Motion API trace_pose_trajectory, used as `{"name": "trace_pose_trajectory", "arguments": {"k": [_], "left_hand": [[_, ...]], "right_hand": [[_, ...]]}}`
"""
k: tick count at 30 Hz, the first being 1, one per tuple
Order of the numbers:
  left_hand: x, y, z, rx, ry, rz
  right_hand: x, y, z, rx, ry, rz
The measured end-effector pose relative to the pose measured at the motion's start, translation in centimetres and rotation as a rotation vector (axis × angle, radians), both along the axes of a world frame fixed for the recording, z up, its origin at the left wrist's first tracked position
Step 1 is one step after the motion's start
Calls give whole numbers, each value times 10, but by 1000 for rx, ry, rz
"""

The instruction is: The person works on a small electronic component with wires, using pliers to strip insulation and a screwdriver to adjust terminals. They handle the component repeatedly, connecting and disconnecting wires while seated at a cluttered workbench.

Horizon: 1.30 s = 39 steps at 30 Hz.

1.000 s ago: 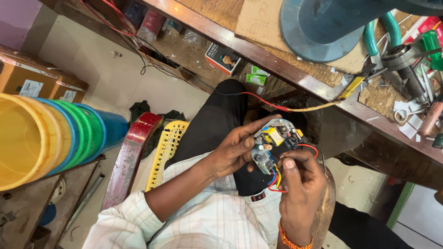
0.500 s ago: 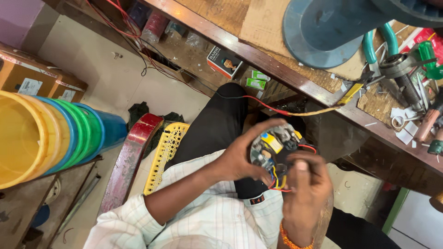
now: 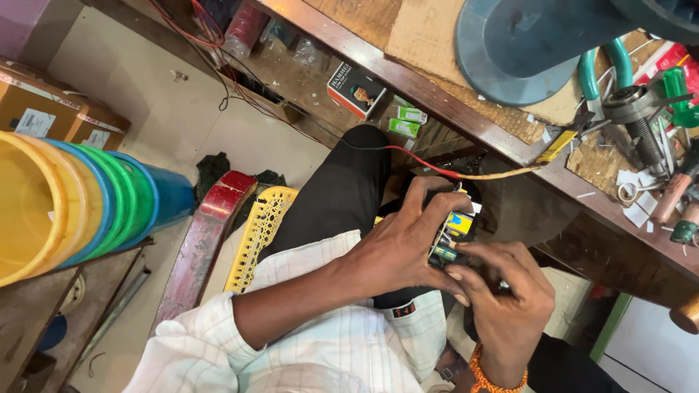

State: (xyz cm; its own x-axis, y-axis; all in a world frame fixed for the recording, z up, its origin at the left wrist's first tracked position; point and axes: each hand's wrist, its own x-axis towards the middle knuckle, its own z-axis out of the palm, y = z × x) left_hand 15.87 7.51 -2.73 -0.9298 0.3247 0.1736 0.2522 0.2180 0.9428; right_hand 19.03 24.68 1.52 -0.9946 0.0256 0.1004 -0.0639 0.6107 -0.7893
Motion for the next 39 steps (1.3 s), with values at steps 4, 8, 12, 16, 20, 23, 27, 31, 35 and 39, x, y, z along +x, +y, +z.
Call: {"name": "trace_pose_trajectory", "arguments": {"k": [4, 8, 12, 16, 20, 23, 27, 31, 35, 39], "left_hand": [[1, 0, 5, -61, 26, 9], [-2, 2, 9, -83, 28, -16], [-5, 6, 15, -28, 17, -32], [-10, 8, 20, 80, 55, -77], [-17, 3, 21, 46, -38, -174], [-22, 2, 18, -18, 159, -151], [-21, 13, 17, -81, 288, -141], [-20, 23, 16, -175, 287, -136], [-16, 25, 15, -176, 286, -44], [-12, 22, 14, -90, 228, -26]], "right_hand": [[-8, 1, 3, 94, 105, 125], [-15, 7, 2, 192, 220, 219], [-12, 15, -2, 239, 350, 226], [-5, 18, -14, 123, 399, 101], [5, 21, -31, -83, 356, 30], [10, 24, -43, -405, 196, -111], [8, 35, -52, -863, 45, -212], [6, 49, -60, -1102, -111, -210], [-3, 62, -69, -1184, -251, -255], [-8, 71, -67, -1049, -192, -150]]}}
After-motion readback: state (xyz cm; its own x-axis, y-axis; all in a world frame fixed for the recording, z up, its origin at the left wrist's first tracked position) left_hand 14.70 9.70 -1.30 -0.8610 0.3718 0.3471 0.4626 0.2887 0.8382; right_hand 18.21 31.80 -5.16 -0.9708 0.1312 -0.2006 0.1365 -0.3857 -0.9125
